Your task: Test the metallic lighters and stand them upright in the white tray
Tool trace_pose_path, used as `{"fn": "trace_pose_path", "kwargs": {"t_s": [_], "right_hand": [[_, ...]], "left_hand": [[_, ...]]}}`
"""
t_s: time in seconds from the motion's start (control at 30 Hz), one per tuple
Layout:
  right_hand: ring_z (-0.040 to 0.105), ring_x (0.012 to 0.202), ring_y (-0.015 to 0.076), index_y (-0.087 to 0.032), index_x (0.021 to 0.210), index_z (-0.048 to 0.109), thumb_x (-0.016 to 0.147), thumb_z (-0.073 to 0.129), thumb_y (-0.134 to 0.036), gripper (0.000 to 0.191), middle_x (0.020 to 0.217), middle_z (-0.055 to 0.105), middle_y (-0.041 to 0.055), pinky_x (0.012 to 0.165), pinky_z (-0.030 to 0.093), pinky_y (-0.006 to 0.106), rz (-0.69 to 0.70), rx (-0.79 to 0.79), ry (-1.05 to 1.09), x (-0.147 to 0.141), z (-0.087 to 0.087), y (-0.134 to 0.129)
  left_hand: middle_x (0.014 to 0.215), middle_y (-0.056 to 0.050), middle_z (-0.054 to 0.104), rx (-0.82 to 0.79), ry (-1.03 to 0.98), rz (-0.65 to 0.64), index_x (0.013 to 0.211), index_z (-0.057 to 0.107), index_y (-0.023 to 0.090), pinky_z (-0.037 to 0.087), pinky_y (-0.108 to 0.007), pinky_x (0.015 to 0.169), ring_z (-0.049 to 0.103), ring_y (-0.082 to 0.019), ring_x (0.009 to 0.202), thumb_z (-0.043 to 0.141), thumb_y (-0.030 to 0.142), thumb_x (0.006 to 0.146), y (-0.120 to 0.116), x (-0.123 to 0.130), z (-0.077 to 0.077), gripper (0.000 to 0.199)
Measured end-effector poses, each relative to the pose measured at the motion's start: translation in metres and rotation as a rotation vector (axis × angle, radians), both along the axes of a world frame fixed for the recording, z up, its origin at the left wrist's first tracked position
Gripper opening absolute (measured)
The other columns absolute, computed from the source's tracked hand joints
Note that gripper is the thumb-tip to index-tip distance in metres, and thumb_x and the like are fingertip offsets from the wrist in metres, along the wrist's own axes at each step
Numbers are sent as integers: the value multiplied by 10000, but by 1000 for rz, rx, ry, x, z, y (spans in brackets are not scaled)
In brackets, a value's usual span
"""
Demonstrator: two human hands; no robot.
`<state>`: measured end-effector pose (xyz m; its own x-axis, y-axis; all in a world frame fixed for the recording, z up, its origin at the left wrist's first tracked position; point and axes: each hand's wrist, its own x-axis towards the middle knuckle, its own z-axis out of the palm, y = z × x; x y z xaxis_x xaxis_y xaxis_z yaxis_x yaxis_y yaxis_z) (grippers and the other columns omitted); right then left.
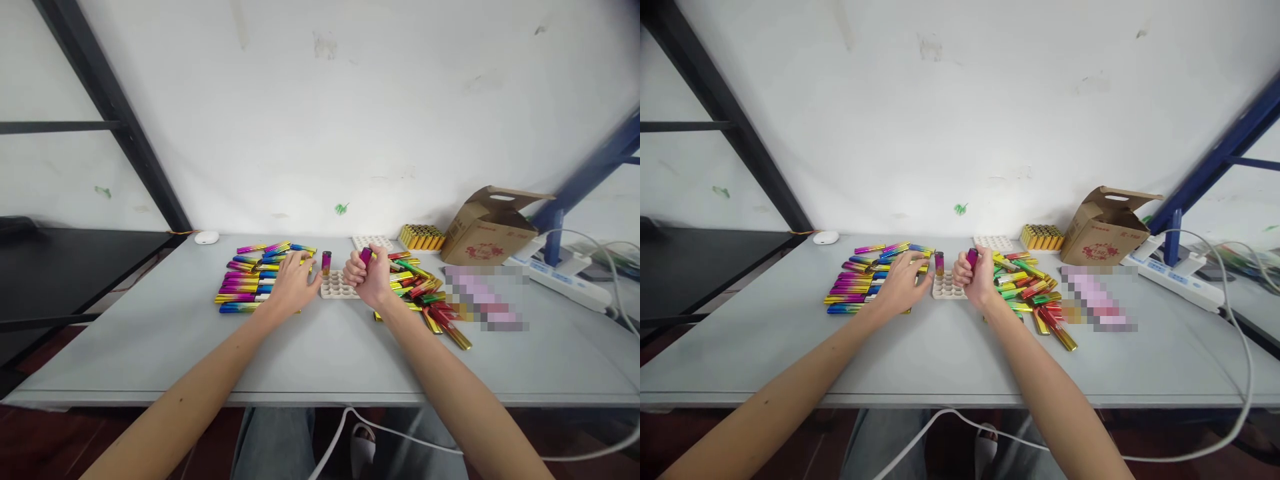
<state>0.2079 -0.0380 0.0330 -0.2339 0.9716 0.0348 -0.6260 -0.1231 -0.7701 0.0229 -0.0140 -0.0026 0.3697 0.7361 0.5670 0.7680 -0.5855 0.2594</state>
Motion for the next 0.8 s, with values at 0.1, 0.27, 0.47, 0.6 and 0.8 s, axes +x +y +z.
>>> {"fn": "trace_pose_path", "kwargs": {"t_s": [0.1, 0.27, 0.47, 0.6, 0.8], "right_hand": [[167, 425, 89, -213, 527, 318, 845, 364, -543, 461, 470, 173, -66, 410, 244, 216, 39, 29, 30, 1, -1, 0], [209, 441, 97, -213, 550, 333, 856, 377, -535, 446, 492, 200, -61, 441, 303, 222, 72, 36, 45, 0, -1, 0], [124, 423, 87, -216, 511, 288, 850, 365, -509, 455, 461, 146, -73, 400, 247, 211, 89, -5, 70, 1, -2, 1], [121, 422, 85, -213, 513, 307, 840, 375, -495, 438, 461, 145, -75, 394, 233, 205, 102, -7, 79, 1, -2, 1], [110, 422, 83, -212, 506, 310, 833, 375, -482, 429, 461, 138, -77, 385, 209, 202, 104, -18, 67, 1, -2, 1]], "left_hand": [[1175, -132, 570, -8, 6, 9, 1025, 640, 168, 432, -487, 1007, 494, -300, 1181, 496, 295, 906, -1, 0, 1, 225], [1182, -135, 558, 11, -9, 16, 1058, 632, 167, 432, -472, 1013, 493, -295, 1183, 503, 284, 902, -1, 1, 1, 234], [1192, -130, 551, 1, 1, 19, 1073, 627, 172, 429, -465, 1016, 487, -291, 1192, 502, 285, 906, -2, 1, 1, 237], [1193, -134, 553, -5, 9, 19, 1076, 628, 165, 421, -466, 1025, 486, -292, 1196, 502, 286, 907, -2, 1, 1, 243], [1192, -132, 553, -15, 16, 16, 1082, 624, 170, 419, -470, 1027, 491, -291, 1194, 502, 289, 907, -2, 1, 1, 245]]}}
